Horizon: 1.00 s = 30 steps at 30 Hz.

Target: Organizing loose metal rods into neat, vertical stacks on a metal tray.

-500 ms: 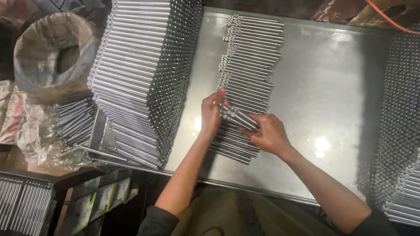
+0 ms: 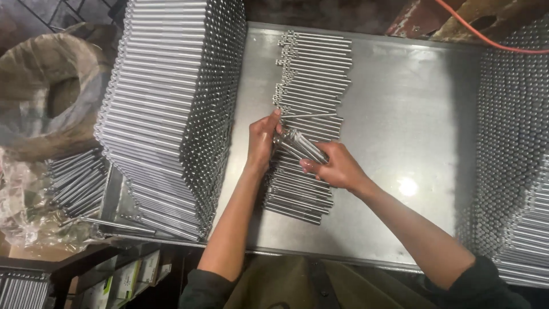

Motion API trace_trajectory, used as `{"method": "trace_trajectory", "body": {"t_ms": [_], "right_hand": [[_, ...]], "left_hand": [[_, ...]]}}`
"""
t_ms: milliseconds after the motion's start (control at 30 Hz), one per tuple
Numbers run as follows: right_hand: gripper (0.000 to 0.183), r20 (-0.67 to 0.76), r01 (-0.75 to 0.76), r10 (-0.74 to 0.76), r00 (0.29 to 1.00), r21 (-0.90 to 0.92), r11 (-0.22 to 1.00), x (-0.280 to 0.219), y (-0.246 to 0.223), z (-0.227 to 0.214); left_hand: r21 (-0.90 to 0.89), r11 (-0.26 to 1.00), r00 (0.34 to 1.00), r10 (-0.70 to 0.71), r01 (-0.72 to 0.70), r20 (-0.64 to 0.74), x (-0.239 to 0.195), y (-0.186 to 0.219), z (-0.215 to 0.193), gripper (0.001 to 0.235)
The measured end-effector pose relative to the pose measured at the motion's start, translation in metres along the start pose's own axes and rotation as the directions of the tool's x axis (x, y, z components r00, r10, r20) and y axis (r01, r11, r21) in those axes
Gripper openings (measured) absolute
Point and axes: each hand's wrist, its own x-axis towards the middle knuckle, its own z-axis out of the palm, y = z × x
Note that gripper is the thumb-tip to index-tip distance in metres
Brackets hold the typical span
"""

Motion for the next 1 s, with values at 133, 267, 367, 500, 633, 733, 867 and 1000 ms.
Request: {"method": "trace_trajectory", "body": {"t_ms": [133,267,367,500,633,733,867,1000], "right_hand": [[0.020,-0.057,-0.034,0.014,0.998,-0.363,0.931,0.006,0.015,0.003],[0.010,0.060,-0.085,0.071,0.996,0.268,0.960,0.000,0.007,0.006],[0.010,0.018,-0.037,0.036,0.999,0.068,0.997,0.007,0.014,0.009],[0.014,0.045,-0.065,0.052,0.998,0.400,0.914,0.001,0.006,0.017],[0.009,0.010,0.037,-0.042,0.999,0.302,0.953,0.003,0.000,0.014],[0.005,-0.039,0.087,-0.091,0.995,-0.107,0.990,0.014,0.014,0.008],[0.056,-0.113,0.106,-0.253,0.961,-0.693,0.713,0.014,0.041,0.011],[0.054,-0.012,0.046,-0.061,0.998,-0.519,0.853,0.002,0.005,0.002]], "left_hand": [[0.085,0.991,0.992,0.105,-0.099,-0.073,-0.015,0.003,-0.004,0.051],[0.035,0.998,0.994,0.048,-0.045,-0.099,-0.027,0.012,-0.003,0.052],[0.073,0.996,0.990,0.066,-0.057,-0.128,-0.028,0.008,-0.006,0.053],[-0.015,0.998,0.998,-0.058,0.058,-0.020,-0.019,0.002,-0.016,0.062],[-0.093,0.992,0.997,-0.082,0.080,-0.016,-0.035,0.007,-0.011,0.061],[-0.065,0.996,0.998,0.063,-0.064,-0.012,-0.028,0.016,-0.006,0.075],[-0.065,0.983,0.942,0.146,-0.173,-0.304,-0.025,0.013,-0.015,0.044],[-0.040,0.999,1.000,0.017,-0.018,-0.009,-0.033,0.025,-0.008,0.050]]}}
